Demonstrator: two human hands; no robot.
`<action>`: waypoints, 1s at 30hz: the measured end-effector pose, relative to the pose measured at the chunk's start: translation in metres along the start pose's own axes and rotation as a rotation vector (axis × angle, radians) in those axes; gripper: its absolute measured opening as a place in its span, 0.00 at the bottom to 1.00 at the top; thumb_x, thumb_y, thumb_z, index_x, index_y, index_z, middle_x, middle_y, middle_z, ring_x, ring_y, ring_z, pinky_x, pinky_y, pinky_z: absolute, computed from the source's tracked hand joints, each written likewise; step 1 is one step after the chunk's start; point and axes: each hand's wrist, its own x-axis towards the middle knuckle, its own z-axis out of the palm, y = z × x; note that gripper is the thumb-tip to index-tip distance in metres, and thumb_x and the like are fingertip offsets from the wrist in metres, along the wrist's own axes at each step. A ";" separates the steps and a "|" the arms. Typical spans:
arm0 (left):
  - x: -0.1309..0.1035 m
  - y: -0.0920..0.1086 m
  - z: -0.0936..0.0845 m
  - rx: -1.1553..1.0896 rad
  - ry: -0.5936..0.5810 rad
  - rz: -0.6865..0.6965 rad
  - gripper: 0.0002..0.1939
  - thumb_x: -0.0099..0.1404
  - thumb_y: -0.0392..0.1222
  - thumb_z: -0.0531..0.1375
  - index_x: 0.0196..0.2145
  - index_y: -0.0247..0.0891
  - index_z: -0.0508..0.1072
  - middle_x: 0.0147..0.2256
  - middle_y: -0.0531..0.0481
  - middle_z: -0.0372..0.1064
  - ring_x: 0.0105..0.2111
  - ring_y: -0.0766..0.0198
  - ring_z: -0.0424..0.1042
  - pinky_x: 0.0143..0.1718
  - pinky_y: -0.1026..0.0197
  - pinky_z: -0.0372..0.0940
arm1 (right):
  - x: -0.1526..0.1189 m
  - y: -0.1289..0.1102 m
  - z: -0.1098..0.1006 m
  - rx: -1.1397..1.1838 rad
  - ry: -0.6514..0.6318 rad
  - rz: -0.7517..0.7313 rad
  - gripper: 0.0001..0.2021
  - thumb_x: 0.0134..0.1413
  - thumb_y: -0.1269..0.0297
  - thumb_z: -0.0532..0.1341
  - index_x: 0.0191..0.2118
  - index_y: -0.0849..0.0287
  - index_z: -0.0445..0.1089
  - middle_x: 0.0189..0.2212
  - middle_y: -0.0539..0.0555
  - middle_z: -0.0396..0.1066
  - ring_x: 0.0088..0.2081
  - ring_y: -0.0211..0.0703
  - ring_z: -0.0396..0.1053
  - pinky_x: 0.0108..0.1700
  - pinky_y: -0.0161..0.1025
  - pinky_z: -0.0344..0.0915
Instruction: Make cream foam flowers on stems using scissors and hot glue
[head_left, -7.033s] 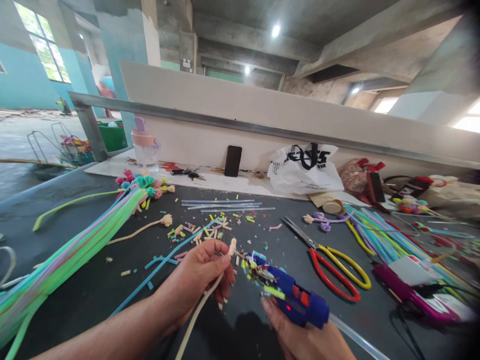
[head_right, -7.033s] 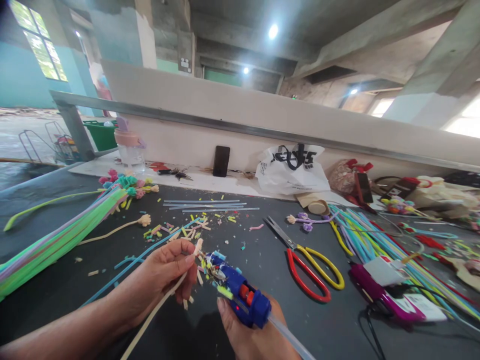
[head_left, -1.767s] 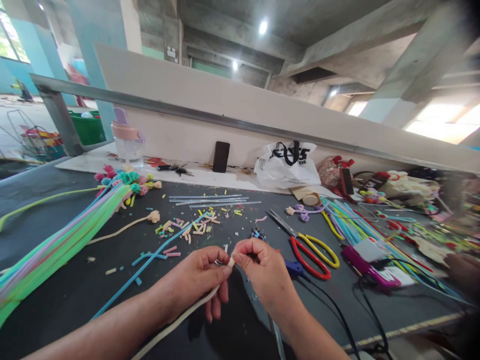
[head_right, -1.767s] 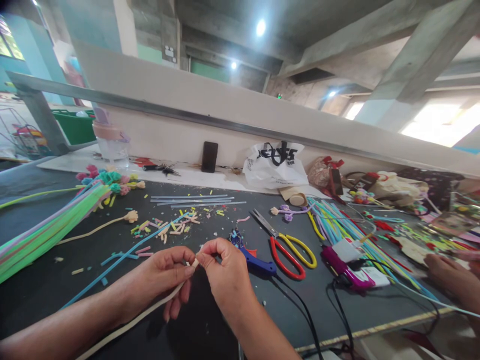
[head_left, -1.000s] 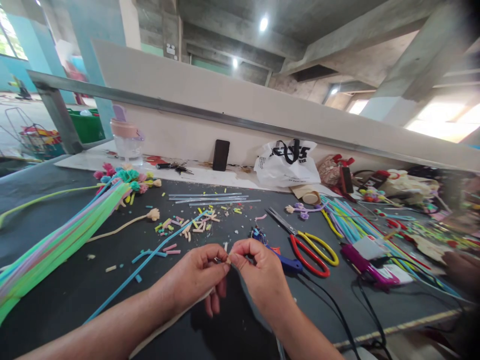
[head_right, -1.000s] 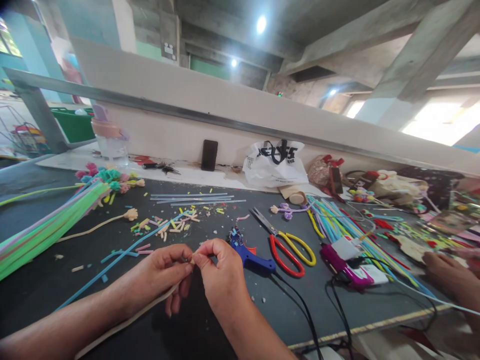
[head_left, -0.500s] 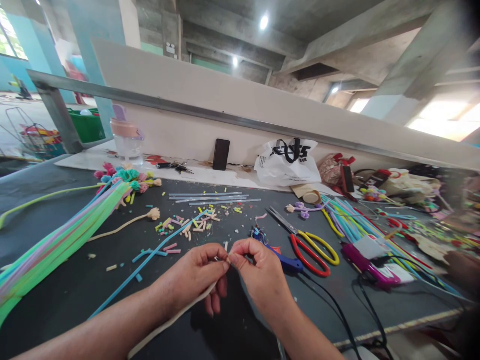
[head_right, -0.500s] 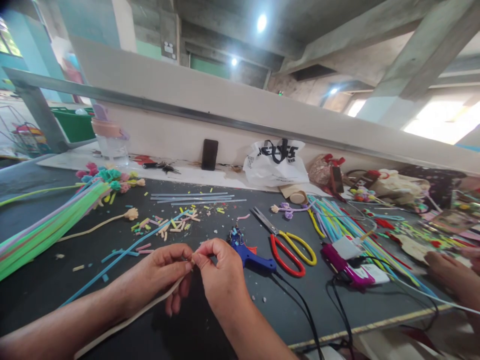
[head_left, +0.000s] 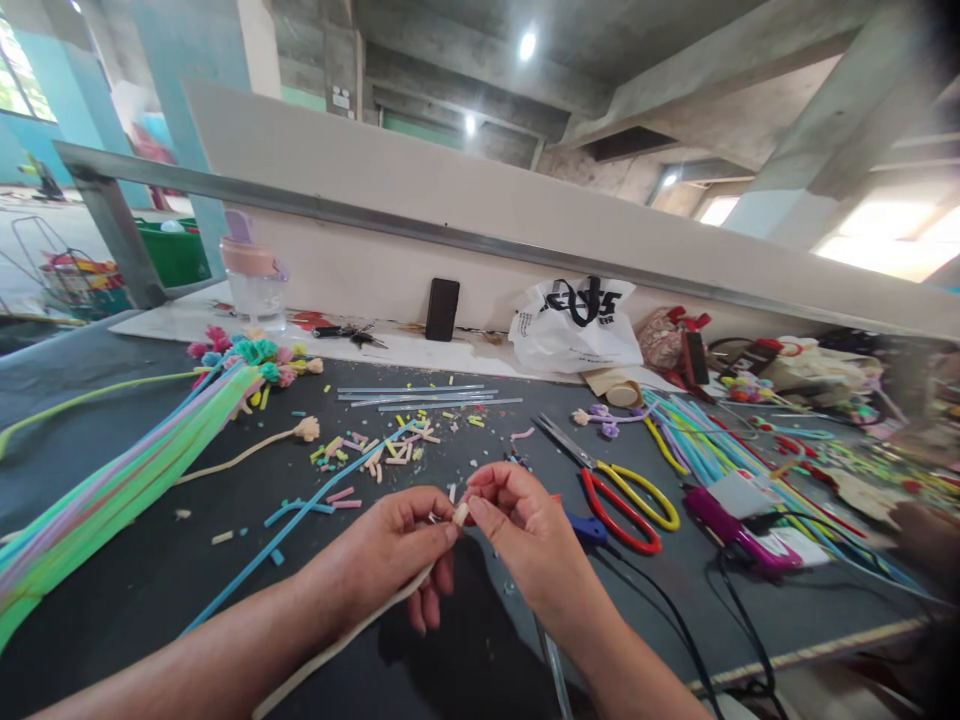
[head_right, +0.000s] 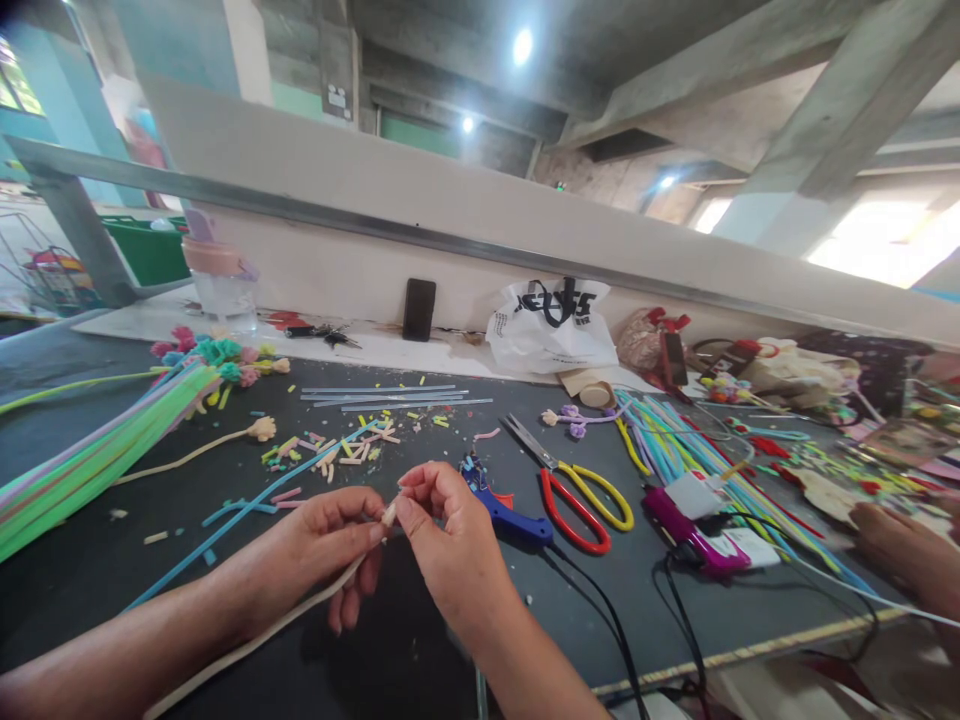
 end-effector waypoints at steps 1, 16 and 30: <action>0.000 0.000 0.000 0.004 0.001 0.000 0.10 0.59 0.48 0.54 0.29 0.38 0.61 0.17 0.58 0.65 0.12 0.70 0.65 0.12 0.70 0.58 | 0.000 0.001 0.000 -0.009 -0.002 0.002 0.06 0.49 0.65 0.59 0.34 0.58 0.64 0.28 0.49 0.67 0.31 0.38 0.65 0.36 0.36 0.62; -0.004 0.002 -0.005 -0.043 -0.077 -0.013 0.15 0.59 0.53 0.54 0.31 0.37 0.63 0.21 0.54 0.67 0.13 0.70 0.65 0.13 0.70 0.58 | 0.002 0.005 0.000 -0.058 0.017 -0.008 0.03 0.45 0.70 0.59 0.28 0.58 0.63 0.25 0.48 0.66 0.29 0.37 0.64 0.34 0.35 0.62; 0.004 -0.004 -0.007 -0.177 0.168 -0.013 0.14 0.57 0.49 0.57 0.24 0.34 0.64 0.20 0.52 0.67 0.20 0.66 0.70 0.24 0.64 0.63 | 0.005 0.001 -0.017 0.333 0.052 0.103 0.09 0.42 0.69 0.66 0.27 0.59 0.63 0.27 0.47 0.67 0.29 0.33 0.62 0.33 0.31 0.58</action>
